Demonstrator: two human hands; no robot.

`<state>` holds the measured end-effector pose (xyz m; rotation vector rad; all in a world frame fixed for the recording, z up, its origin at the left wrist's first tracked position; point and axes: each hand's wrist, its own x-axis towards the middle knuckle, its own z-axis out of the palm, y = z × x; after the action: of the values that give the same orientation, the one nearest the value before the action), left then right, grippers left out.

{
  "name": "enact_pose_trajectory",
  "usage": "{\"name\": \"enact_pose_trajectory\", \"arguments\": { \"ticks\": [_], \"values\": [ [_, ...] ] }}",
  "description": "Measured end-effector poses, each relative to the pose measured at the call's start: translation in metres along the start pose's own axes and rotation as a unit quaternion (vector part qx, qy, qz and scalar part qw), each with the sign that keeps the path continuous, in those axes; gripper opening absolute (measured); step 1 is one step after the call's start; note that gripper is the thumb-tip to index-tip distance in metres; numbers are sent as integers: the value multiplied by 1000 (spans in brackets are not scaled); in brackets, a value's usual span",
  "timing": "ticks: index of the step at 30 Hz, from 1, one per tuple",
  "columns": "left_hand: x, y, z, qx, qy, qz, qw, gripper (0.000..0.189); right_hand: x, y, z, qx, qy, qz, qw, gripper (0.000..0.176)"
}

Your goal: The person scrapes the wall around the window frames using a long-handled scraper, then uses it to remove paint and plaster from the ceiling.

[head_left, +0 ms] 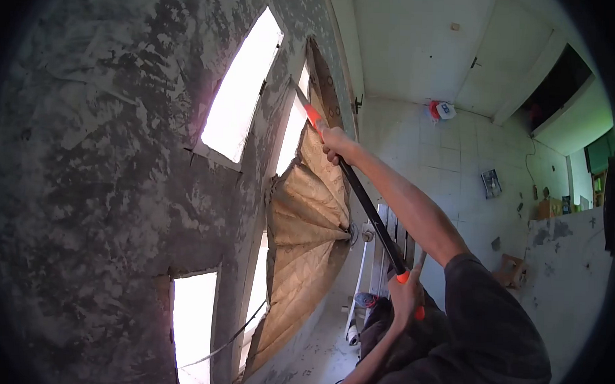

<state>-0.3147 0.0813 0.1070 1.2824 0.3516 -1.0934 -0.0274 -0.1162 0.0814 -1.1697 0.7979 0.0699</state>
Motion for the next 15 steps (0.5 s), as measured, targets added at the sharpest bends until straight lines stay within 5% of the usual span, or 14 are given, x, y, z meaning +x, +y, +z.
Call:
{"name": "enact_pose_trajectory", "arguments": {
  "ticks": [9, 15],
  "values": [
    [6, 2, 1, 16, -26, 16, 999, 36, 18, 0, -5, -12, 15, -29, 999, 56],
    [-14, -44, 5, -22, 42, 38, 998, 34, -53, 3, 16, -37, -32, -13, 999, 58]
  ]
}}
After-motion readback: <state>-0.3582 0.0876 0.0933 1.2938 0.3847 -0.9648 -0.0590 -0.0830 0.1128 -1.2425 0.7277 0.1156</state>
